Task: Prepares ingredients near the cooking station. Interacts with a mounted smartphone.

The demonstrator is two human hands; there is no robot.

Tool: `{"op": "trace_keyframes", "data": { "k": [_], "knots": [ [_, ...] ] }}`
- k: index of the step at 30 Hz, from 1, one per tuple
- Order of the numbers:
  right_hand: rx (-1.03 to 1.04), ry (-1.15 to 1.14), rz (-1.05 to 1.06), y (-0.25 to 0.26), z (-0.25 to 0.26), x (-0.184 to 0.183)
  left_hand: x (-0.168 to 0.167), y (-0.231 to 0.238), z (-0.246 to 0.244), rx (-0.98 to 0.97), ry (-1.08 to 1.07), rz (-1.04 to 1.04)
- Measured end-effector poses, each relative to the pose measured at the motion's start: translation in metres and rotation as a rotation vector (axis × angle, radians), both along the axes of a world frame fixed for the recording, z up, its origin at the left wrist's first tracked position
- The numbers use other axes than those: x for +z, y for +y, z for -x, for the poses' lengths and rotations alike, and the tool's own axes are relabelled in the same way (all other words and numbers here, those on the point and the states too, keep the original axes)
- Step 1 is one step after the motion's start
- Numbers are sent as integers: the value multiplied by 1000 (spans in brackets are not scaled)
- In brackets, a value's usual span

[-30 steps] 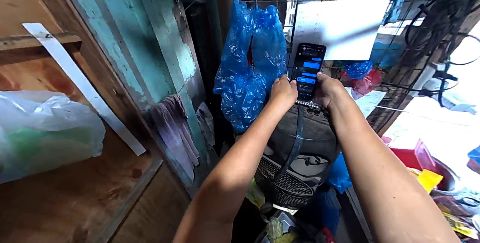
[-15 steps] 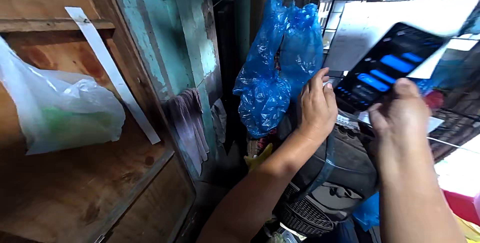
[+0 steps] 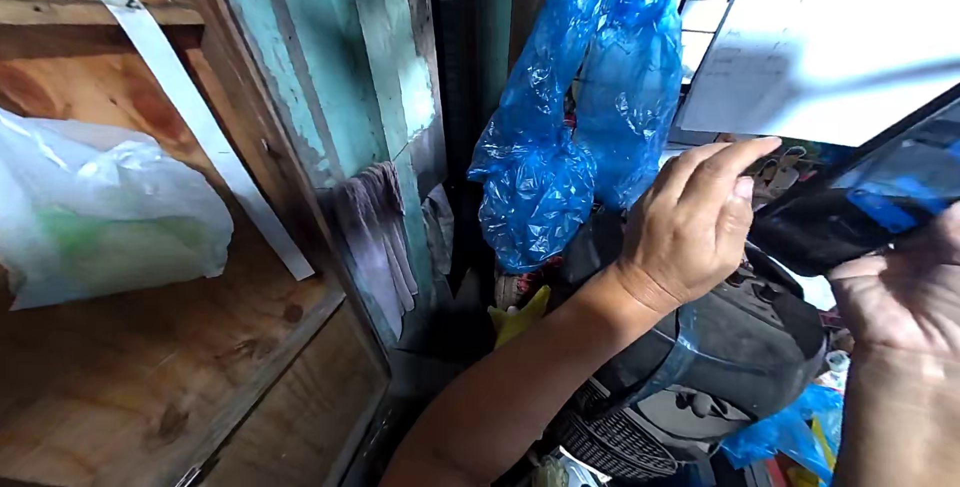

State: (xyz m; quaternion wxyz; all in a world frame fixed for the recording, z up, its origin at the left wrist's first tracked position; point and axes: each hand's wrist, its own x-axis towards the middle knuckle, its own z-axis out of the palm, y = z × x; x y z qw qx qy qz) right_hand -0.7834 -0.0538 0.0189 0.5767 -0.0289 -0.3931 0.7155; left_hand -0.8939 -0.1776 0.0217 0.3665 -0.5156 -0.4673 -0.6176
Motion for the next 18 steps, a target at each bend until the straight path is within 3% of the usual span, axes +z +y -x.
{"op": "trace_keyframes", "data": {
  "k": [5,11,18],
  "knots": [
    [-62,-42,-53,3,13,1,-1,0,6,6,-50,6],
    [-185,-217,-112,-15,38,31,-2,0,10,58,-98,87],
    [-95,-439,-66,13,70,29,-3,3,17,31,-253,100]
  ]
}}
